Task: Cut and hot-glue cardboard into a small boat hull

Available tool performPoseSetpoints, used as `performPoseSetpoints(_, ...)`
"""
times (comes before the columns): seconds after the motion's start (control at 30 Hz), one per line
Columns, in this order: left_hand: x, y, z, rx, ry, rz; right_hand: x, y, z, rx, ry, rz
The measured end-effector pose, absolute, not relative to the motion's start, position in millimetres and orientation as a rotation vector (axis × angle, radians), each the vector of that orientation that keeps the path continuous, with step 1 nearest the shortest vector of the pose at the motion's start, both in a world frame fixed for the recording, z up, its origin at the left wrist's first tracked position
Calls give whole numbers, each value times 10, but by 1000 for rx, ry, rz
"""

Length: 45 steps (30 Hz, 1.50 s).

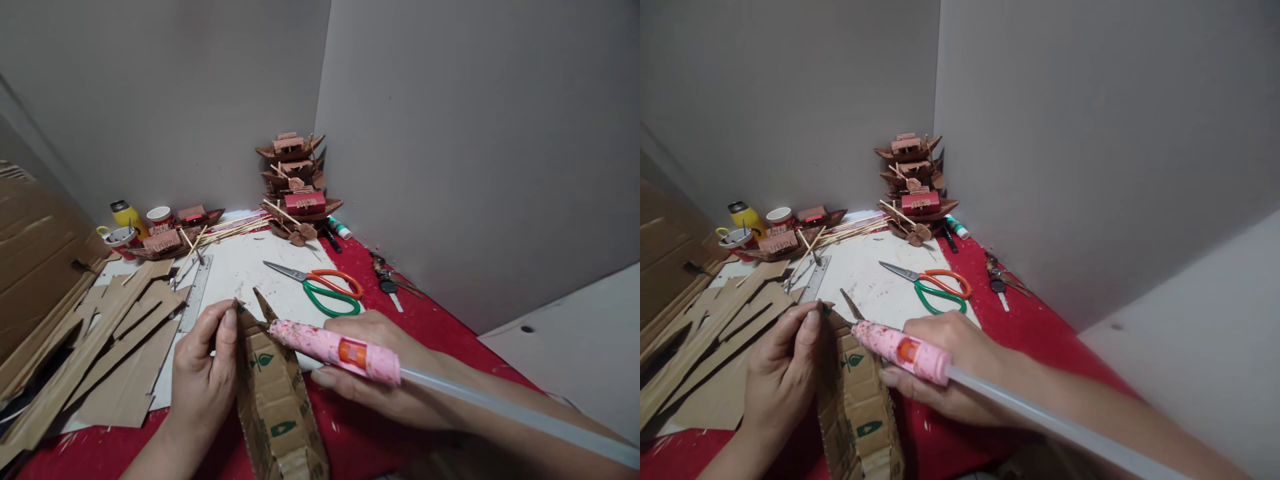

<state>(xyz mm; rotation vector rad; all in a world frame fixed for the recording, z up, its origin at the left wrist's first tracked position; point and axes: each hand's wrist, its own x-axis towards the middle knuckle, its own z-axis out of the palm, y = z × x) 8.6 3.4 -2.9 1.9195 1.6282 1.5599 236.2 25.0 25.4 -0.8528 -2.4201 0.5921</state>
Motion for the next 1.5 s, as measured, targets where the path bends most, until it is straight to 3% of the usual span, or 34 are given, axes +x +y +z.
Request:
performPoseSetpoints(0.93,78,35,-37,2099,1644,1670,2366,227,111,-753,-2558,167)
performPoseSetpoints(1.27,69,62,-50,1965,1659,1604,2426,283,146,-754,-2365,372)
performPoseSetpoints(1.5,-2,90,-32,1831,1716,1591,2374,605,27,-1429,-2529,240)
